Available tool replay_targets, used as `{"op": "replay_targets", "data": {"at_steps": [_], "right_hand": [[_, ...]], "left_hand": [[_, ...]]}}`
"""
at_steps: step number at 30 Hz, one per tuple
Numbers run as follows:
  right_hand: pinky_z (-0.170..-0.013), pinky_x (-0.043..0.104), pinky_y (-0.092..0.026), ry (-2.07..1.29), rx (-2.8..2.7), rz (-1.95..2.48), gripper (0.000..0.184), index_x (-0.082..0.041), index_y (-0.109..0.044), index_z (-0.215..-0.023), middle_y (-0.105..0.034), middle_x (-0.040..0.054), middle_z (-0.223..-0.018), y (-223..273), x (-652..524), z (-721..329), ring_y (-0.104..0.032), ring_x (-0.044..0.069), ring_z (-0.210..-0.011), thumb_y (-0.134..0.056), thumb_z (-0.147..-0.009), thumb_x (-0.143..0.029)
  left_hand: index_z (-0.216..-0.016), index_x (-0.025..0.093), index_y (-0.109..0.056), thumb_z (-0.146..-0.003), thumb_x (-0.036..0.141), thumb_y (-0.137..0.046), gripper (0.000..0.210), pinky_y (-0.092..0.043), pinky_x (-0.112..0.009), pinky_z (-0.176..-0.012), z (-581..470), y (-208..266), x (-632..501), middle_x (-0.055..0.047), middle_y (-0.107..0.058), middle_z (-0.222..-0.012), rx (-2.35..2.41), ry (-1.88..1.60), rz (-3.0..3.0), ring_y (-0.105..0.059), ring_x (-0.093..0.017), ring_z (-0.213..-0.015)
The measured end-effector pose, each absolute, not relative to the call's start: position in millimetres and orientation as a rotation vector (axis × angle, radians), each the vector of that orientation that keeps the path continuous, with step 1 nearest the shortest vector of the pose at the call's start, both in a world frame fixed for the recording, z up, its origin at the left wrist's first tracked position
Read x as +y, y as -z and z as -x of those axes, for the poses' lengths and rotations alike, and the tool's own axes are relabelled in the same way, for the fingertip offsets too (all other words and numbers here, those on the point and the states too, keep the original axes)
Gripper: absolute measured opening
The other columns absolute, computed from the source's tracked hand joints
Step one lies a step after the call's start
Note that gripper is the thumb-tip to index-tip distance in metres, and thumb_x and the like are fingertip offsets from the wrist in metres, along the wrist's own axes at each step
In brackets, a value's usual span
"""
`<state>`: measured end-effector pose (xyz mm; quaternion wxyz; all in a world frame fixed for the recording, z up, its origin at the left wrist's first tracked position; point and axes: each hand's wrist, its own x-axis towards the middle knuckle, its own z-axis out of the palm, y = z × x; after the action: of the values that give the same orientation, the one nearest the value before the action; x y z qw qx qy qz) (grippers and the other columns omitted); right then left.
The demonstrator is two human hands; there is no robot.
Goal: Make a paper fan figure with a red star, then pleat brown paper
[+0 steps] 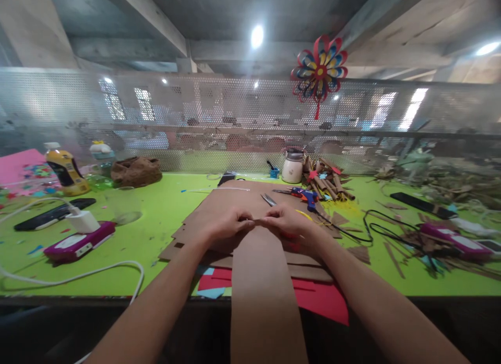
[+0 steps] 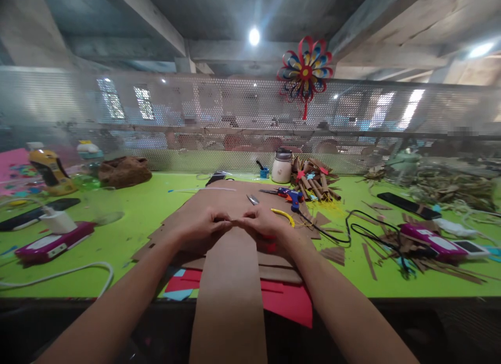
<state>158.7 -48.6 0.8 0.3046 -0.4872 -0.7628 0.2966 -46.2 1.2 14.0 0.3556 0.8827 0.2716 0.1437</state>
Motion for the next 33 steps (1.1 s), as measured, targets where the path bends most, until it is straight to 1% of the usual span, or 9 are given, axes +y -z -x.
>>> {"op": "replay_targets", "data": {"at_steps": [3, 5, 10, 14, 19, 22, 25, 28, 33], "right_hand": [[-0.037, 0.019, -0.023, -0.817, -1.991, 1.282, 0.034, -0.014, -0.056, -0.062, -0.045, -0.0044, -0.045, -3.7, -45.6, -164.2, -0.034, 0.005, -0.037, -0.053, -0.079, -0.043], [-0.036, 0.018, -0.022, -0.857, -1.951, 1.281, 0.034, -0.014, -0.057, -0.065, -0.045, -0.0052, -0.044, -3.4, -42.6, -168.0, -0.033, 0.004, -0.035, -0.053, -0.078, -0.044], [-0.036, 0.018, -0.024, -0.969, -1.875, 1.253, 0.035, -0.013, -0.061, -0.072, -0.051, -0.0045, -0.046, 0.9, -36.6, -178.3, -0.036, 0.005, -0.035, -0.058, -0.075, -0.048], [-0.039, 0.018, -0.026, -1.048, -1.860, 1.194, 0.035, -0.014, -0.063, -0.079, -0.055, -0.0037, -0.049, 2.1, -35.6, -182.7, -0.039, 0.006, -0.038, -0.058, -0.074, -0.048], [-0.037, 0.018, -0.025, -1.151, -1.810, 1.173, 0.036, -0.014, -0.062, -0.084, -0.055, -0.0047, -0.047, 1.3, -37.0, -183.7, -0.037, 0.005, -0.035, -0.058, -0.075, -0.048], [-0.037, 0.018, -0.025, -1.184, -1.791, 1.159, 0.036, -0.014, -0.062, -0.086, -0.054, -0.0051, -0.046, 0.0, -38.7, -184.5, -0.036, 0.005, -0.034, -0.058, -0.075, -0.048], [-0.036, 0.018, -0.027, -1.197, -1.754, 1.141, 0.036, -0.014, -0.062, -0.082, -0.053, -0.0052, -0.046, -0.5, -40.0, -185.6, -0.038, 0.005, -0.035, -0.060, -0.074, -0.048], [-0.037, 0.018, -0.028, -1.209, -1.727, 1.140, 0.035, -0.014, -0.061, -0.081, -0.053, -0.0053, -0.046, 1.2, -39.0, -186.4, -0.042, 0.006, -0.038, -0.061, -0.073, -0.048], [-0.038, 0.018, -0.025, -1.152, -1.695, 1.177, 0.034, -0.014, -0.062, -0.081, -0.050, -0.0063, -0.047, 10.1, -30.9, -181.4, -0.039, 0.005, -0.037, -0.061, -0.072, -0.047]], "left_hand": [[-0.077, 0.015, -0.063, -0.084, 0.037, -0.044, 0.030, -0.030, -0.023, -0.056, 47.4, -24.8, -8.6, -0.002, -0.055, -0.065, 0.813, -0.369, -2.399, -0.042, -0.012, -0.060], [-0.075, 0.014, -0.062, -0.084, 0.038, -0.044, 0.031, -0.030, -0.023, -0.055, 48.2, -30.2, -12.4, -0.001, -0.053, -0.065, 0.852, -0.377, -2.442, -0.041, -0.012, -0.060], [-0.082, 0.014, -0.064, -0.085, 0.041, -0.042, 0.034, -0.030, -0.023, -0.056, 52.5, -29.3, -4.5, -0.001, -0.052, -0.067, 0.852, -0.401, -2.434, -0.039, -0.012, -0.062], [-0.080, 0.015, -0.064, -0.083, 0.039, -0.044, 0.031, -0.028, -0.023, -0.054, 54.5, -22.8, 6.1, -0.001, -0.050, -0.063, 0.813, -0.417, -2.389, -0.037, -0.012, -0.060], [-0.069, 0.016, -0.061, -0.081, 0.039, -0.049, 0.028, -0.025, -0.024, -0.052, 54.7, -24.5, 5.5, 0.001, -0.044, -0.057, 0.792, -0.487, -2.280, -0.033, -0.011, -0.054], [-0.059, 0.017, -0.053, -0.080, 0.040, -0.052, 0.032, -0.024, -0.024, -0.050, 55.9, -25.5, 6.1, 0.002, -0.042, -0.052, 0.793, -0.498, -2.198, -0.032, -0.009, -0.050], [-0.053, 0.017, -0.048, -0.081, 0.041, -0.050, 0.037, -0.026, -0.025, -0.051, 58.1, -23.9, 10.9, 0.001, -0.041, -0.049, 0.758, -0.498, -2.187, -0.035, -0.010, -0.048], [-0.053, 0.018, -0.049, -0.083, 0.040, -0.047, 0.037, -0.026, -0.026, -0.053, 59.7, -21.9, 14.8, 0.001, -0.041, -0.050, 0.721, -0.496, -2.186, -0.035, -0.010, -0.049], [-0.060, 0.016, -0.058, -0.080, 0.037, -0.050, 0.030, -0.027, -0.026, -0.053, 58.4, -18.4, 8.3, 0.000, -0.045, -0.054, 0.745, -0.429, -2.112, -0.036, -0.010, -0.051]]}}
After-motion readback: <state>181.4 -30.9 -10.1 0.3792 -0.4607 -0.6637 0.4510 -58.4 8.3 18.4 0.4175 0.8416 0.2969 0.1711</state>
